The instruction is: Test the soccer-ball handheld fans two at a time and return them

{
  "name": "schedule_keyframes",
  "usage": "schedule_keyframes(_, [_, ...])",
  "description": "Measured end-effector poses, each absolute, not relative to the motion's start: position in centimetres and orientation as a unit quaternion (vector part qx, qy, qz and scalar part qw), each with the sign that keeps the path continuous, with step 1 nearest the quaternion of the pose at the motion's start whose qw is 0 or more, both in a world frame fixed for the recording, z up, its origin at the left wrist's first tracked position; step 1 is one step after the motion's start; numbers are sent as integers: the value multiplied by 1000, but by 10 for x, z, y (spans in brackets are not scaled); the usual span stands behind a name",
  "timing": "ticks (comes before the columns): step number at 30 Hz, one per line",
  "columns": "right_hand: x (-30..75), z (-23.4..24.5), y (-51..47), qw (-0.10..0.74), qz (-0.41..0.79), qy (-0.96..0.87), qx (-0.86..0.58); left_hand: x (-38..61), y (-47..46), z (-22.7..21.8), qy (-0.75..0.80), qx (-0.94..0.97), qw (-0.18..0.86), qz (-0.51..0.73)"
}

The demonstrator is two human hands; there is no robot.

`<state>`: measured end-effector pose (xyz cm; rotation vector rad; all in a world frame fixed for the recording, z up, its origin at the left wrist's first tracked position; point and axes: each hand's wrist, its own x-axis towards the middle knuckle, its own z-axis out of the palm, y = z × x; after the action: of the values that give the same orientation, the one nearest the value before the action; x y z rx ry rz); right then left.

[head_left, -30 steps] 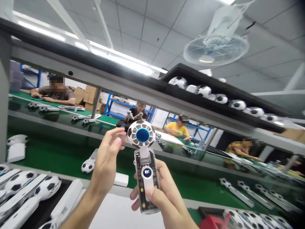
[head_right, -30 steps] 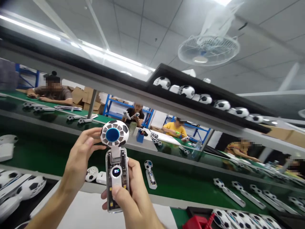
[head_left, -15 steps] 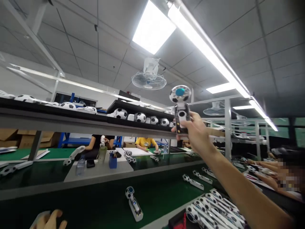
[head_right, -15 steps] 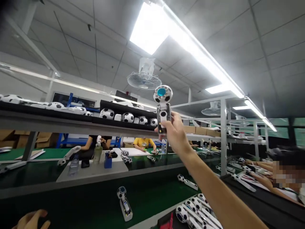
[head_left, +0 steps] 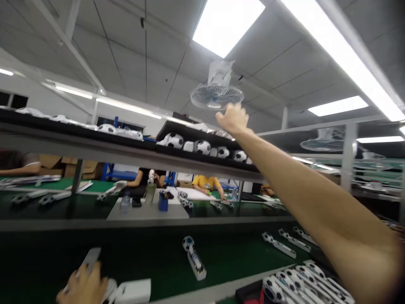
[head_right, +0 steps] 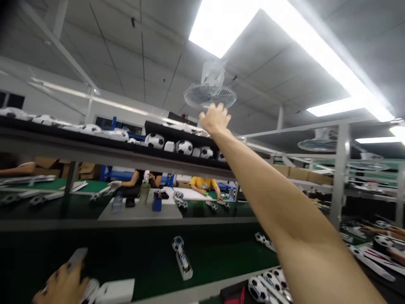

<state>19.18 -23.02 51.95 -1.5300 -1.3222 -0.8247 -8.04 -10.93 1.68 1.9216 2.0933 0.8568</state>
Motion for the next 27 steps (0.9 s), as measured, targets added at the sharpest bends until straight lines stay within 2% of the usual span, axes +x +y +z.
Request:
schedule_keyframes(3, [151, 440, -238, 422, -349, -663, -510, -71, -122, 16, 738, 622, 39, 257])
schedule_keyframes(4, [138, 404, -239, 370, -308, -734, -479, -69, -121, 13, 745, 620, 34, 245])
schedule_keyframes(5, [127, 365, -237, 227, -228, -830, -455, -69, -118, 8, 750, 618, 30, 235])
schedule_keyframes(7, [110, 282, -228, 73, -87, -892, -438, -70, -111, -2, 754, 618, 25, 222])
schedule_keyframes(9, [99, 203, -207, -15, 17, -882, -471, -72, -106, -11, 752, 622, 28, 218])
schedule_keyframes(11, [96, 139, -180, -57, 92, -838, -535, -75, -106, -16, 747, 625, 39, 221])
schedule_keyframes(14, [107, 78, -147, -38, 164, -787, -594, -81, -108, -17, 737, 630, 63, 235])
schedule_keyframes(18, [133, 41, -138, 67, 243, -747, -615, -84, -109, -2, 705, 643, 88, 286])
schedule_keyframes(23, [159, 29, -133, 240, 356, -641, -636, -79, -107, 24, 648, 655, 110, 372])
schedule_keyframes(27, [171, 43, -129, 350, 466, -537, -610, -78, -102, 14, 619, 665, 158, 387])
